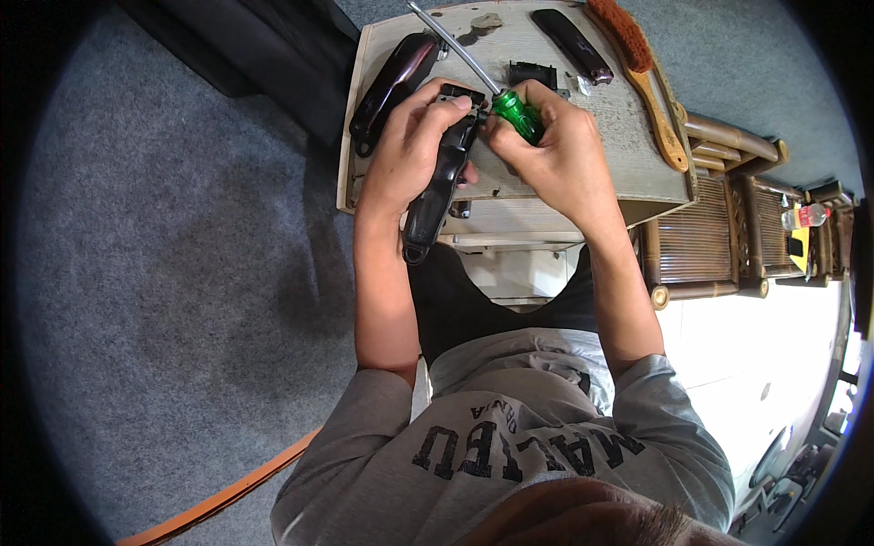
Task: The person uses a screwdriver to remove screws and disassemble a pair of hair clippers on a table.
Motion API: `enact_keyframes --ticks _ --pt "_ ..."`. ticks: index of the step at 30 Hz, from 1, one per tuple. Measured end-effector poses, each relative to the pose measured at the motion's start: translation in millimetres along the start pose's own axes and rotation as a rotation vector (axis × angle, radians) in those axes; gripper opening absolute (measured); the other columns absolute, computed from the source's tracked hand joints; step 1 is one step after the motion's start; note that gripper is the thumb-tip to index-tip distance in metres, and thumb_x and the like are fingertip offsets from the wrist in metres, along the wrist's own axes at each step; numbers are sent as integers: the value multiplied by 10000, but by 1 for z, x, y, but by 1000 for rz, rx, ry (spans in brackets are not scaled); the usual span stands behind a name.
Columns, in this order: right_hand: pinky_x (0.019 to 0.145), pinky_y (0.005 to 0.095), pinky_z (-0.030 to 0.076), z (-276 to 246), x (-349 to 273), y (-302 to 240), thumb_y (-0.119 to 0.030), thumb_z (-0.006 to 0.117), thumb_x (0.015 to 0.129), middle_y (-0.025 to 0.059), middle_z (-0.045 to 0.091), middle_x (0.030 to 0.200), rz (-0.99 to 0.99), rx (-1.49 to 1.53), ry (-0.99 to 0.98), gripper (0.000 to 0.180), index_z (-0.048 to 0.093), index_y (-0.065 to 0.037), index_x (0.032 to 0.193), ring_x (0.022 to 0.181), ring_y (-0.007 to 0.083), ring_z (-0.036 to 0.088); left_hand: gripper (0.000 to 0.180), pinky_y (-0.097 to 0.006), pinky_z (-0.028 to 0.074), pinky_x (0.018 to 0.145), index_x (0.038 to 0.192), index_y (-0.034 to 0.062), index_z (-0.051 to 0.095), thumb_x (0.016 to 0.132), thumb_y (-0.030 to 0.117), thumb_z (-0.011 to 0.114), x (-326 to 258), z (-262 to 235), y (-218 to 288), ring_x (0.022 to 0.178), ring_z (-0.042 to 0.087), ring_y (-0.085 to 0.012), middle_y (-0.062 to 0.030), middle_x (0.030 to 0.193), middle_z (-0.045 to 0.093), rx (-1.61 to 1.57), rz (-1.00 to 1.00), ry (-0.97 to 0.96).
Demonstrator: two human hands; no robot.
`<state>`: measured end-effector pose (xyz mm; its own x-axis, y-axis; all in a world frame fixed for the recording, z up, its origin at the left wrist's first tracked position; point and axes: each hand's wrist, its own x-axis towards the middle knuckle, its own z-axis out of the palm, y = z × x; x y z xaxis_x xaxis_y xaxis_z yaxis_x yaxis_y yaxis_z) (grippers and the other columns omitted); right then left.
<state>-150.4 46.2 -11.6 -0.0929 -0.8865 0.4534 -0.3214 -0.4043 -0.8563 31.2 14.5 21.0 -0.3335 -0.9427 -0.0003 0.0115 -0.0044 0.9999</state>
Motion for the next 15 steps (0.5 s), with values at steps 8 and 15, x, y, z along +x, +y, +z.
enact_keyframes --ticks 8,15 --pt "636 367 533 1 -3 -4 -208 747 939 176 690 701 -89 30 24 260 668 28 1015 623 213 689 309 -254 559 526 1198 3 685 1070 283 686 0 -4 -2 621 677 -140 -73 978 718 0 73 -52" --pt "591 244 390 -41 -22 -20 -142 705 1013 -2 675 782 192 397 -16 277 593 -30 1240 660 52 503 299 -247 558 532 1168 17 698 1068 299 677 1 -6 -2 628 697 -140 -107 899 737 -14 86 -30"
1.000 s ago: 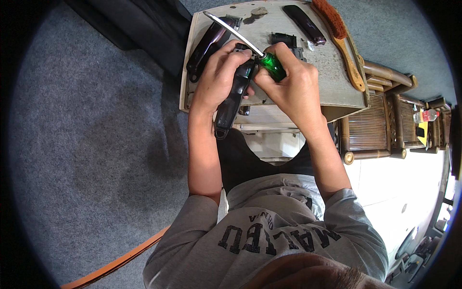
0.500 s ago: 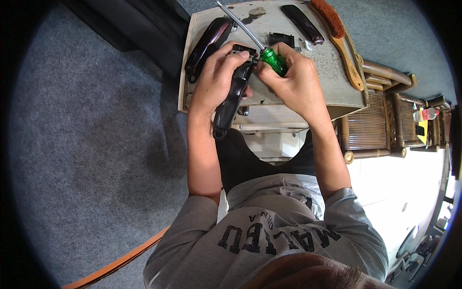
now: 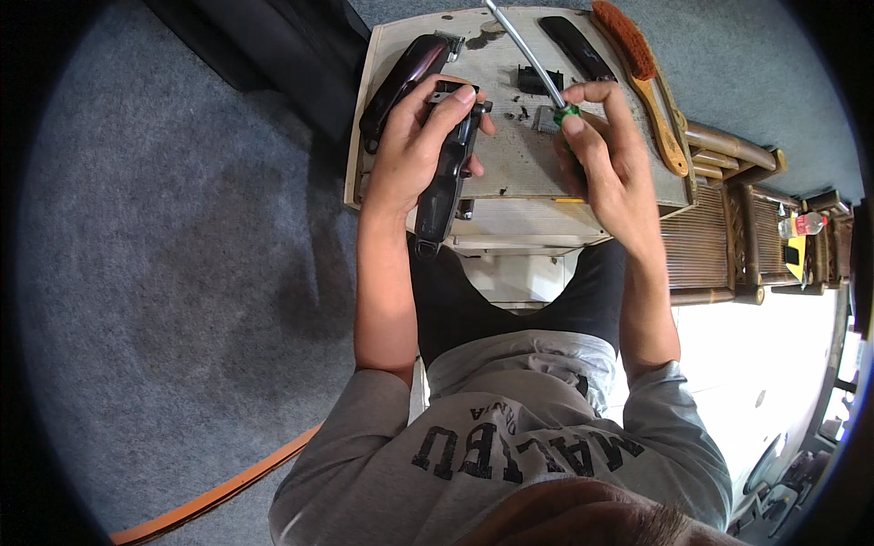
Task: The person uses a screwdriver to remove screws and disassemble a pair of hair clippers on a table.
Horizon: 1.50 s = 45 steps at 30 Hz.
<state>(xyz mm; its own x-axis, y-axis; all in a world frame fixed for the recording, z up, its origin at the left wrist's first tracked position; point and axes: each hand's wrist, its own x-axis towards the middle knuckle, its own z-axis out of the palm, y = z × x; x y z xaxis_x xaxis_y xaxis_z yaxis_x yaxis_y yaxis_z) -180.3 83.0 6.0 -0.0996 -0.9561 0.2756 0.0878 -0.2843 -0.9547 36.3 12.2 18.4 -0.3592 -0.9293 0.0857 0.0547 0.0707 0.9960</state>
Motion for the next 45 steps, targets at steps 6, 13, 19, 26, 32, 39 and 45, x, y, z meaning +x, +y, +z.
enact_keyframes --ticks 6,13,19,26,32,39,45 --pt "633 220 364 -53 -9 1 -152 744 979 -37 649 710 -124 -472 -122 265 719 -26 1211 665 32 493 329 -248 551 541 1161 17 694 1076 332 647 1 -1 -2 619 709 -139 -111 875 742 -16 70 -36" --pt "700 242 456 -78 -6 -5 -139 780 918 22 737 819 -39 -443 -244 276 771 -30 1172 739 58 618 363 -256 572 571 1191 9 687 1092 347 599 1 2 -3 630 712 -147 -135 959 756 78 48 16" --pt "763 249 509 -79 -2 -5 -123 781 910 27 769 911 -15 -448 -281 270 785 -43 1168 816 77 667 366 -254 563 559 1195 9 692 1087 348 606 2 3 -2 616 709 -142 -170 988 780 126 52 -2" --pt "763 250 523 -78 -2 -7 -125 776 908 30 775 913 44 -427 -284 266 784 -45 1161 806 84 685 358 -235 542 545 1198 10 688 1085 339 606 3 4 -1 601 697 -130 -195 977 784 113 44 -1" --pt "731 247 507 -78 -2 -3 -130 773 906 28 775 880 -24 -432 -276 274 784 -37 1164 783 74 677 334 -243 541 545 1135 24 691 1062 348 664 3 3 -2 602 701 -124 -140 933 789 66 53 -14" --pt "720 244 499 -78 -2 -8 -143 779 906 30 772 855 9 -458 -286 277 786 -40 1163 755 71 669 287 -247 545 552 1177 23 704 1080 281 622 1 6 0 610 702 -137 -120 962 766 82 32 13" --pt "710 233 479 -80 -1 -6 -153 786 908 18 767 832 33 -462 -291 274 786 -46 1159 735 66 650 311 -247 543 550 1184 11 700 1080 293 617 2 6 0 607 698 -135 -136 970 768 100 23 12"
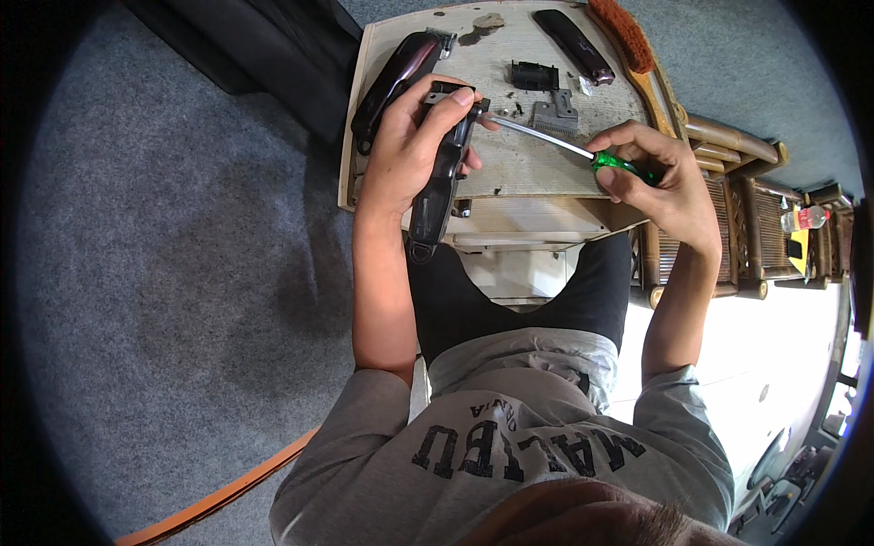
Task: The person uses a screwdriver to remove screws and disassemble a pair of hair clippers on a table.
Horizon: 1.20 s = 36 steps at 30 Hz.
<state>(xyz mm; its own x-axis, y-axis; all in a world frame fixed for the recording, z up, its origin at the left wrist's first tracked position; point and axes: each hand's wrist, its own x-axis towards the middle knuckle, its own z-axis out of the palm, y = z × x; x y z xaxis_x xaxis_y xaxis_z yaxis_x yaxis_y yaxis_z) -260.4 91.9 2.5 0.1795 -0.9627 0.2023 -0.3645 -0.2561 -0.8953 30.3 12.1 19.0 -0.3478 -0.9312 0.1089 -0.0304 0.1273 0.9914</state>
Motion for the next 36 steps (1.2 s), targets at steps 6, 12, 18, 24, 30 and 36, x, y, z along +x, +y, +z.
enact_keyframes --ticks 6,12,18,24,30,36 --pt "705 231 469 3 1 6 -153 792 910 10 757 817 -79 36 28 269 785 -49 1158 734 57 638 372 -235 539 544 1194 -9 692 1082 336 612 2 -1 -3 596 692 -131 -191 970 779 0 40 -28" --pt "666 249 475 4 1 4 -165 773 931 10 734 771 -42 17 23 257 782 -45 1158 703 65 639 343 -232 526 535 1191 2 691 1083 315 601 2 -1 -2 593 687 -124 -182 960 781 6 37 -29" --pt "564 273 436 5 0 0 -241 735 996 21 664 651 36 58 75 249 768 -21 1110 609 70 599 299 -244 528 544 1161 25 687 1080 295 588 1 0 1 597 686 -126 -148 920 774 40 1 -43" --pt "618 345 504 6 -7 -11 -286 766 994 122 700 753 -185 -378 104 298 731 1 1064 661 230 684 275 -255 517 544 1146 47 689 1078 288 576 1 2 3 591 684 -131 -97 852 736 60 -19 -47" --pt "700 439 560 11 -3 -15 -314 811 955 170 747 945 -372 -541 214 333 712 -24 1083 827 317 763 284 -254 516 543 1135 48 686 1071 306 587 1 0 2 592 688 -134 -91 852 733 62 -24 -44" --pt "718 436 566 12 -3 -5 -297 780 981 128 712 928 -255 -692 243 295 706 -35 1093 897 321 745 318 -272 544 549 1103 33 673 1070 343 609 3 -1 2 590 688 -152 -103 840 736 10 -37 -42"
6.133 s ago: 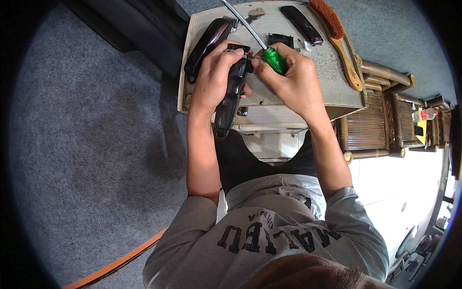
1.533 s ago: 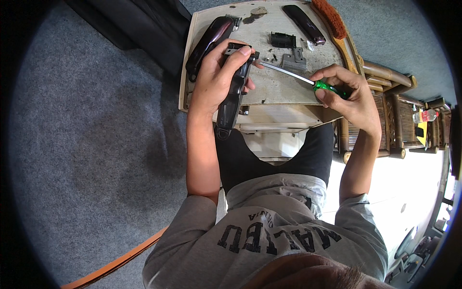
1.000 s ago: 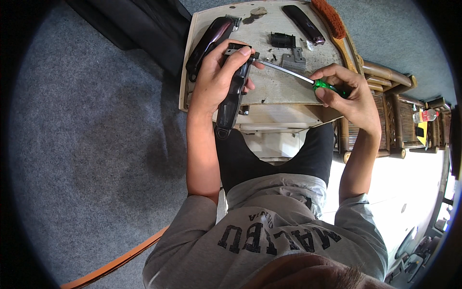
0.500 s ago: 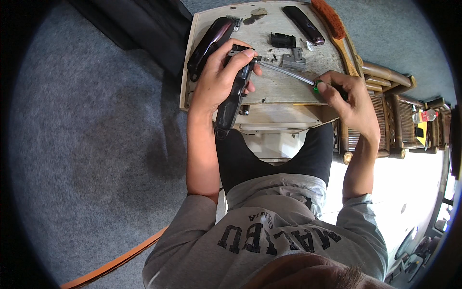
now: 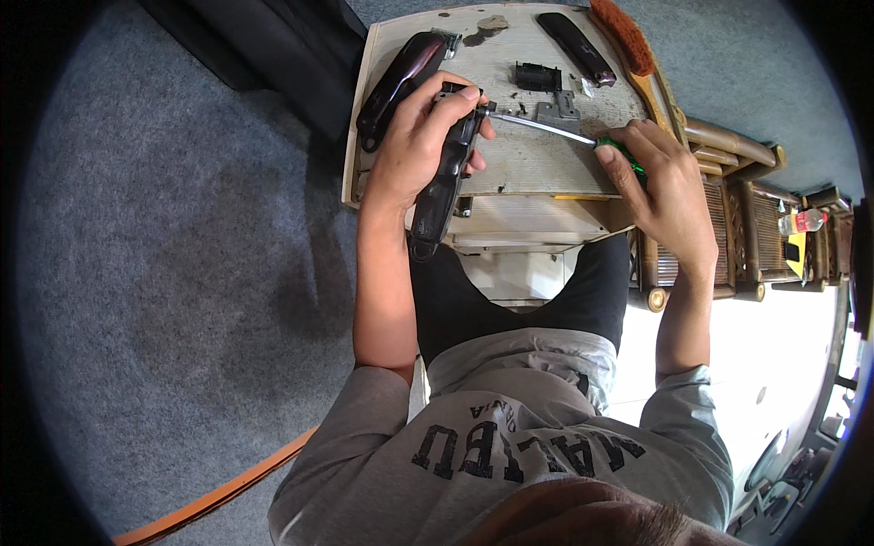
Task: The person uses a screwdriver to remove screws and disassemble a pair of hair clippers on a table.
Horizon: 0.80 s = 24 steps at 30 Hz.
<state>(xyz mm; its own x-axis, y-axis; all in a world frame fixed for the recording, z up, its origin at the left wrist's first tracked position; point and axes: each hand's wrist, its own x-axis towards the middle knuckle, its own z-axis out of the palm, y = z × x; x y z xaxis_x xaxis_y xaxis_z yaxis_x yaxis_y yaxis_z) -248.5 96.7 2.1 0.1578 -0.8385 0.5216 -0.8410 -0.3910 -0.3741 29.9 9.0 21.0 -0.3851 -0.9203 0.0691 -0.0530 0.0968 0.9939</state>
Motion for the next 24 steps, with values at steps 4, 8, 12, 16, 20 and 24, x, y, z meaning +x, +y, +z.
enact_keyframes --ticks 4,8,12,16,20,24 --pt "687 422 562 2 2 0 -318 781 978 115 666 876 -113 -52 73 316 696 -35 1092 864 313 727 329 -278 539 546 1094 24 658 1069 346 591 1 -1 0 589 690 -162 -109 842 730 -38 -19 1" --pt "671 404 548 13 1 2 -312 792 968 109 663 864 -102 -7 151 329 691 -24 1091 845 297 723 327 -282 534 541 1096 23 656 1073 341 582 1 -1 -1 588 690 -165 -110 840 726 -37 -18 -1" --pt "679 403 542 12 2 -3 -279 810 951 114 671 869 -43 55 156 310 696 -17 1071 843 295 718 317 -281 532 538 1098 22 656 1078 329 577 1 1 -1 588 691 -165 -109 836 723 -25 -16 15" --pt "698 403 540 12 1 6 -245 818 942 119 680 883 -55 34 123 285 704 -2 1037 853 294 706 306 -281 529 534 1098 25 658 1081 321 583 3 -1 -4 589 693 -160 -104 831 720 -50 -7 28" --pt "743 434 551 15 0 7 -200 852 890 110 682 934 -104 124 184 302 713 4 1064 868 306 698 304 -279 527 528 1095 27 659 1083 323 590 3 1 -3 585 694 -161 -104 829 720 -49 -9 37" --pt "759 443 556 17 1 7 -177 880 843 106 676 957 -68 167 192 347 712 7 1084 879 307 699 300 -277 526 524 1092 30 660 1083 322 592 3 3 -1 584 696 -161 -104 828 721 -46 -14 39"
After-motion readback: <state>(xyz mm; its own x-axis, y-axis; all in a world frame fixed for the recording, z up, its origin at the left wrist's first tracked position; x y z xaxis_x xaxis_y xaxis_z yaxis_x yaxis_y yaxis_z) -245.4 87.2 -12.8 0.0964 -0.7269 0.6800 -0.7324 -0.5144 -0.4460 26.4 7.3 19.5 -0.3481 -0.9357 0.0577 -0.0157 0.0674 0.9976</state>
